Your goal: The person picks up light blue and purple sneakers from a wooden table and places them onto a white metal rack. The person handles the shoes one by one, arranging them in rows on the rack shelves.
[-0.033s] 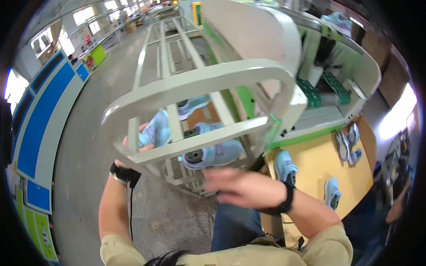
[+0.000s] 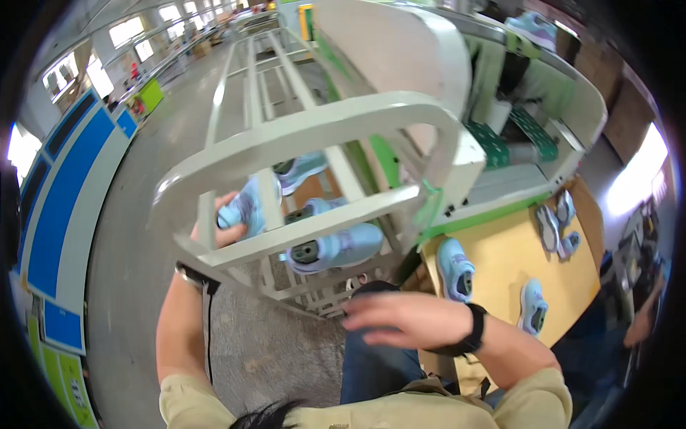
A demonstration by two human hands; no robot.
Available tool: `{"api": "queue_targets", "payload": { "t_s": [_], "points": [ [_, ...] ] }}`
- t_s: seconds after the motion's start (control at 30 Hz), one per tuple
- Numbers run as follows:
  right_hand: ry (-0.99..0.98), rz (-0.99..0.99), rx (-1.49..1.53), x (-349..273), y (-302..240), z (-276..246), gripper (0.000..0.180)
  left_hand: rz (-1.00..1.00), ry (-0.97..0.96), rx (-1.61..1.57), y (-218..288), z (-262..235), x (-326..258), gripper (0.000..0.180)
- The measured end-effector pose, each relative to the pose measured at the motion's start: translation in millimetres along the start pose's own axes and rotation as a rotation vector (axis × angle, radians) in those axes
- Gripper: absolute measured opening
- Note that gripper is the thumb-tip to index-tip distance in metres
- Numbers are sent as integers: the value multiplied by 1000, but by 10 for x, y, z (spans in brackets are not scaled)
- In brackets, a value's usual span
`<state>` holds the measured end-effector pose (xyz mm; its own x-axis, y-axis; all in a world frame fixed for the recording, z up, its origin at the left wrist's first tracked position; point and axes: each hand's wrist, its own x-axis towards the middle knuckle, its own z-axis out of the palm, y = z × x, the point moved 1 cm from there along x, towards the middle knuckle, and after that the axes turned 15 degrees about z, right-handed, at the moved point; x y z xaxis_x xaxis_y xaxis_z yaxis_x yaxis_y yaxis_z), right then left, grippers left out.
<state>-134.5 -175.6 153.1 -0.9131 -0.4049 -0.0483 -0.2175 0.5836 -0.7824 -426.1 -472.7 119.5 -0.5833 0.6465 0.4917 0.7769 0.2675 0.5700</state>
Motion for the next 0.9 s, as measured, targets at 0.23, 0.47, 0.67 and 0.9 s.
{"api": "queue_targets", "payload": {
  "t_s": [0.23, 0.47, 0.67, 0.9],
  "points": [
    [202, 901, 260, -2006, 180, 445, 33, 223, -275, -194, -153, 939, 1431, 72],
    [495, 1082, 318, -2898, 368, 723, 34, 24, -333, -74, -958, 1266, 1278, 50],
    [850, 1190, 146, -3698, 1011, 81, 27, -175, -58, -439, -1171, 859, 649, 44],
    [1146, 1501, -169, -4265, 2828, -1388, 61, -626, 361, -154, -576, 48, -1143, 52]
  ]
}}
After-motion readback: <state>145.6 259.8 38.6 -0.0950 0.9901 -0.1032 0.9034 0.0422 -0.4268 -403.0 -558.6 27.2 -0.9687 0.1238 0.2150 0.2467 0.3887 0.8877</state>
